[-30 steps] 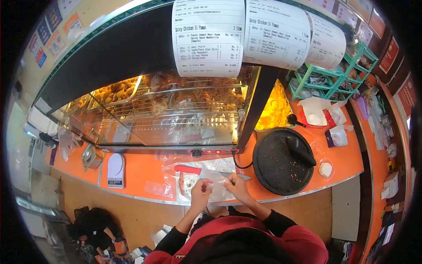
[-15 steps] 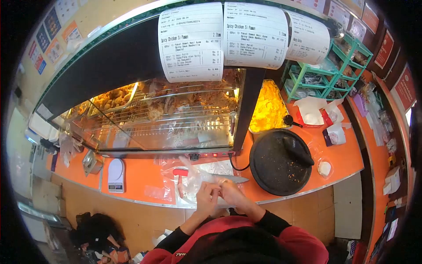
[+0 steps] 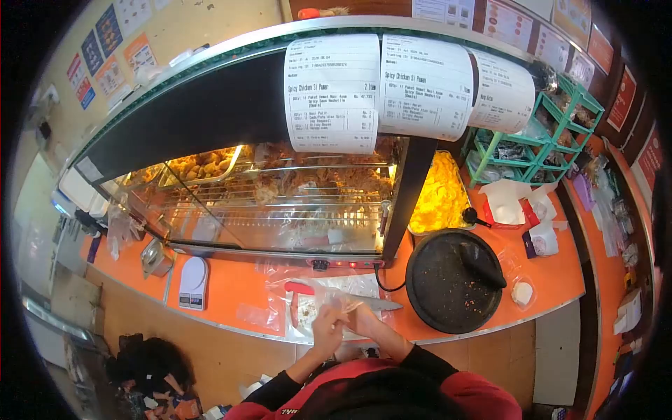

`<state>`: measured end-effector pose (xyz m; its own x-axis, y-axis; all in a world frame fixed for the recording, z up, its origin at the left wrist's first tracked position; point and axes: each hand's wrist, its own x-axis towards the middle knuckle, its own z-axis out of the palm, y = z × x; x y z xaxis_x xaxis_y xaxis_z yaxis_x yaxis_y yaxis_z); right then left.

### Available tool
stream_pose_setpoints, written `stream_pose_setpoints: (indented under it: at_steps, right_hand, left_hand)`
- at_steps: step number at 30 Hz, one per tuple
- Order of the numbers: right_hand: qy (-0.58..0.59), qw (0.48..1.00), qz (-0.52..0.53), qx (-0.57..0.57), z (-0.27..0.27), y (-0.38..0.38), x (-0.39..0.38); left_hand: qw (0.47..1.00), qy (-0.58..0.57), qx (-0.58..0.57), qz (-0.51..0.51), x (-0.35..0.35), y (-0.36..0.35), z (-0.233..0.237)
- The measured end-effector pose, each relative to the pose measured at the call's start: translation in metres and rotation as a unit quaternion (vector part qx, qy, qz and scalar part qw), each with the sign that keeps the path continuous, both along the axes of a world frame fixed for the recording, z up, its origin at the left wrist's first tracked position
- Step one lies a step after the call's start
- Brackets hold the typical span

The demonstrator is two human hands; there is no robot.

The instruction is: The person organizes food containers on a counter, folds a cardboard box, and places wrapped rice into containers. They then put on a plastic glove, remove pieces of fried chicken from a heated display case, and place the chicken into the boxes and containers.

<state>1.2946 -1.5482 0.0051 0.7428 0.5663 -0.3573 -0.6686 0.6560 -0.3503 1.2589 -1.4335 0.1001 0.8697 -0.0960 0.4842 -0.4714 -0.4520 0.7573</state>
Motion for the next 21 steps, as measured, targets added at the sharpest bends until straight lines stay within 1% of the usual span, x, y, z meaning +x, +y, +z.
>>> stream_pose_setpoints:
  at_steps: [1,2,3,4,7,8,11,14,17,20,21]
  right_hand:
    - [-0.018,1.0,0.001,0.009,-0.001,0.003,0.003]
    - [-0.057,0.998,-0.027,-0.021,-0.002,0.007,0.001]
    - [-0.068,0.997,-0.036,-0.026,0.004,0.008,0.0]
    - [-0.069,0.997,-0.039,-0.024,0.01,0.011,0.0]
    - [-0.07,0.997,-0.04,-0.005,0.023,0.014,0.007]
    - [-0.074,0.996,-0.042,-0.004,0.025,0.014,0.007]
    - [-0.093,0.994,-0.051,0.009,0.027,0.021,0.02]
    - [-0.121,0.99,-0.061,0.023,0.036,0.028,0.042]
    - [-0.138,0.988,-0.055,0.031,0.052,0.035,0.056]
    - [-0.148,0.987,-0.05,0.039,0.062,0.045,0.063]
    - [-0.155,0.986,-0.048,0.042,0.065,0.049,0.064]
  left_hand:
    - [1.0,-0.009,0.002,-0.005,0.004,0.002,0.001]
    - [1.0,-0.016,0.003,-0.011,0.006,0.004,0.001]
    - [1.0,-0.02,0.005,-0.015,0.006,0.005,-0.001]
    - [0.998,0.025,0.011,-0.064,0.001,0.004,-0.009]
    - [0.996,0.006,0.025,-0.089,-0.007,-0.007,-0.004]
    - [0.999,0.008,-0.007,-0.049,-0.006,-0.011,0.003]
    - [0.999,-0.005,-0.01,-0.03,-0.001,-0.009,0.006]
    - [0.996,0.011,0.048,-0.073,-0.005,-0.008,-0.002]
    - [0.997,0.012,0.045,-0.057,-0.003,-0.008,0.0]
    - [0.995,0.025,0.047,-0.088,-0.01,-0.011,0.007]
    - [0.996,0.02,0.042,-0.077,-0.011,-0.011,0.006]
